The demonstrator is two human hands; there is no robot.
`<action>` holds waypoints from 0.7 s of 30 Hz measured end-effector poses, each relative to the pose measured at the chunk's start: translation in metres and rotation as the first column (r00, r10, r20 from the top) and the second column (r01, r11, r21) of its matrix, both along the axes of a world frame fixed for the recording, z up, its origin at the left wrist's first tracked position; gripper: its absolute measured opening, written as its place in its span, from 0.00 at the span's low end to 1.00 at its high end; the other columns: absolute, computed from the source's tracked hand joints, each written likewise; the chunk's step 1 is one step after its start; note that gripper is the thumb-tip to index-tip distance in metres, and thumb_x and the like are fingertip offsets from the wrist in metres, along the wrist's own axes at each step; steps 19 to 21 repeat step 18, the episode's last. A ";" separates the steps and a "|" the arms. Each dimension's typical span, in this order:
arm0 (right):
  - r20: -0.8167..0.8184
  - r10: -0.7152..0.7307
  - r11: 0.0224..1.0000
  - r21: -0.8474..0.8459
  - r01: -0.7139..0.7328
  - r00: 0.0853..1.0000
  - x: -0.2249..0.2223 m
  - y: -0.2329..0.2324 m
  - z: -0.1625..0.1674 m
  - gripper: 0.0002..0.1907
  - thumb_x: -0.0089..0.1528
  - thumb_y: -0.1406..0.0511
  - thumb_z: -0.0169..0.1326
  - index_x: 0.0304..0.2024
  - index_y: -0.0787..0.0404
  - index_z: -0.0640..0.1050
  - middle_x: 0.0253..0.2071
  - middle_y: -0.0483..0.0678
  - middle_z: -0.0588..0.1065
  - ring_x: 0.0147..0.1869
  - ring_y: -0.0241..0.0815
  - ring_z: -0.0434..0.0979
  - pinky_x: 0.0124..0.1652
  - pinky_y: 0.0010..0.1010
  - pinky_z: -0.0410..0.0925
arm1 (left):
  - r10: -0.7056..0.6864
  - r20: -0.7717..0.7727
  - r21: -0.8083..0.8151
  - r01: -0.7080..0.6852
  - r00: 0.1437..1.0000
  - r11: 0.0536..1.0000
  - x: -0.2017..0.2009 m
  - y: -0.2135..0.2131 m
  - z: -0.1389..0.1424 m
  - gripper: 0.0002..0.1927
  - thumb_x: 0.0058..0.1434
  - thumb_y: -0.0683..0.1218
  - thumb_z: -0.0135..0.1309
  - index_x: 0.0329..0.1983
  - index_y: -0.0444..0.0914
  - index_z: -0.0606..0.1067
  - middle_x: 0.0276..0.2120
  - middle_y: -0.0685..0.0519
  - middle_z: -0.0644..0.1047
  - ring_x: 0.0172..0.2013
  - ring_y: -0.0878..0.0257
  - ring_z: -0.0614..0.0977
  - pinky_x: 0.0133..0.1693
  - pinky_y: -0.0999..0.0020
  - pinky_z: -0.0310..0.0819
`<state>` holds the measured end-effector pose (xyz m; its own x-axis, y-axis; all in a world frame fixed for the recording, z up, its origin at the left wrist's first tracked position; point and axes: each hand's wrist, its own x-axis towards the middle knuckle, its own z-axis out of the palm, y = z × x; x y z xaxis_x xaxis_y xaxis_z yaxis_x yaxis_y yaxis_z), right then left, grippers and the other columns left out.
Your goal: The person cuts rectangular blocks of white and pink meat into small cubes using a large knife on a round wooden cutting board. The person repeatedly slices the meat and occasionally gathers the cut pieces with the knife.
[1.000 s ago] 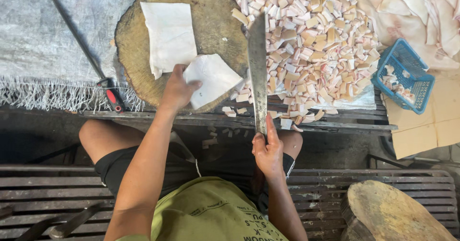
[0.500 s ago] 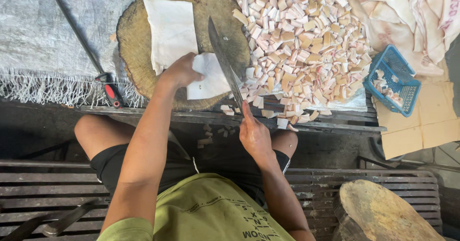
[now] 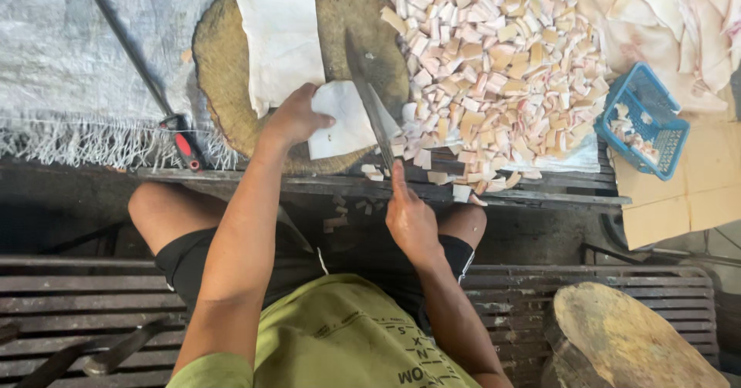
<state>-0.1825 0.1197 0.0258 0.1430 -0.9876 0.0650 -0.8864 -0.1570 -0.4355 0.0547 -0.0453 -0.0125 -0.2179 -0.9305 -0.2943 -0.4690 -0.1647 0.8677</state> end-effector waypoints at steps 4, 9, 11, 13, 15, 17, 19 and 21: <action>0.083 -0.028 0.999 -0.015 0.029 0.996 -0.026 0.013 -0.004 0.36 0.60 0.73 0.49 0.72 0.64 0.61 0.31 0.68 0.76 0.34 0.71 0.77 0.35 0.56 0.70 | 0.028 -0.057 -0.013 -0.029 0.998 0.999 0.001 0.009 -0.004 0.39 0.51 0.45 0.67 0.65 0.32 0.67 0.56 0.40 0.77 0.56 0.50 0.77 0.58 0.62 0.68; 0.116 -0.080 0.997 -0.014 0.082 0.990 -0.035 -0.008 0.001 0.34 0.62 0.73 0.49 0.73 0.62 0.63 0.31 0.68 0.77 0.36 0.71 0.78 0.36 0.55 0.70 | 0.028 -0.127 0.018 -0.026 0.992 1.000 -0.005 -0.009 0.002 0.36 0.54 0.45 0.65 0.65 0.32 0.69 0.55 0.42 0.79 0.55 0.53 0.80 0.57 0.63 0.71; 0.182 -0.060 0.988 -0.132 0.085 0.981 -0.034 0.003 0.012 0.33 0.64 0.73 0.51 0.73 0.62 0.63 0.34 0.67 0.78 0.37 0.66 0.80 0.35 0.49 0.72 | 0.065 -0.122 0.009 -0.065 0.990 0.998 -0.004 -0.007 0.000 0.36 0.57 0.47 0.65 0.66 0.31 0.67 0.56 0.42 0.76 0.56 0.54 0.78 0.55 0.63 0.71; 0.196 -0.033 0.956 -0.279 0.088 0.980 -0.036 0.006 0.025 0.33 0.64 0.74 0.52 0.73 0.60 0.63 0.32 0.62 0.78 0.34 0.58 0.81 0.34 0.44 0.74 | 0.089 -0.151 0.061 -0.081 0.985 0.995 -0.002 -0.013 -0.001 0.37 0.55 0.47 0.66 0.66 0.31 0.66 0.55 0.43 0.77 0.53 0.55 0.80 0.53 0.64 0.74; 0.145 -0.019 0.896 -0.437 0.081 0.989 -0.047 0.012 0.037 0.35 0.64 0.74 0.53 0.73 0.58 0.62 0.25 0.53 0.78 0.27 0.48 0.80 0.34 0.39 0.74 | 0.103 -0.170 0.114 -0.084 0.980 0.990 -0.002 -0.014 -0.008 0.38 0.54 0.47 0.66 0.66 0.30 0.66 0.53 0.43 0.79 0.51 0.56 0.82 0.51 0.66 0.75; 0.331 -0.010 0.869 -0.463 0.172 0.944 -0.042 0.010 0.036 0.34 0.68 0.74 0.52 0.76 0.56 0.60 0.27 0.50 0.78 0.26 0.40 0.77 0.29 0.30 0.73 | 0.116 -0.180 0.158 -0.088 0.977 0.984 0.002 -0.013 -0.014 0.37 0.54 0.48 0.65 0.66 0.30 0.68 0.53 0.43 0.81 0.50 0.58 0.83 0.51 0.68 0.75; 0.420 0.004 0.853 -0.476 0.216 0.908 -0.036 0.005 0.032 0.33 0.71 0.74 0.52 0.77 0.55 0.59 0.27 0.49 0.78 0.26 0.36 0.76 0.27 0.26 0.72 | 0.114 -0.179 0.159 -0.086 0.977 0.984 0.022 0.003 -0.015 0.37 0.54 0.48 0.65 0.66 0.30 0.68 0.53 0.43 0.81 0.50 0.58 0.83 0.51 0.68 0.75; 0.420 0.004 0.853 -0.476 0.216 0.908 -0.036 0.005 0.032 0.33 0.71 0.74 0.52 0.77 0.55 0.59 0.27 0.49 0.78 0.26 0.36 0.76 0.27 0.26 0.72 | 0.114 -0.179 0.159 -0.086 0.977 0.984 0.022 0.003 -0.015 0.37 0.54 0.48 0.65 0.66 0.30 0.68 0.53 0.43 0.81 0.50 0.58 0.83 0.51 0.68 0.75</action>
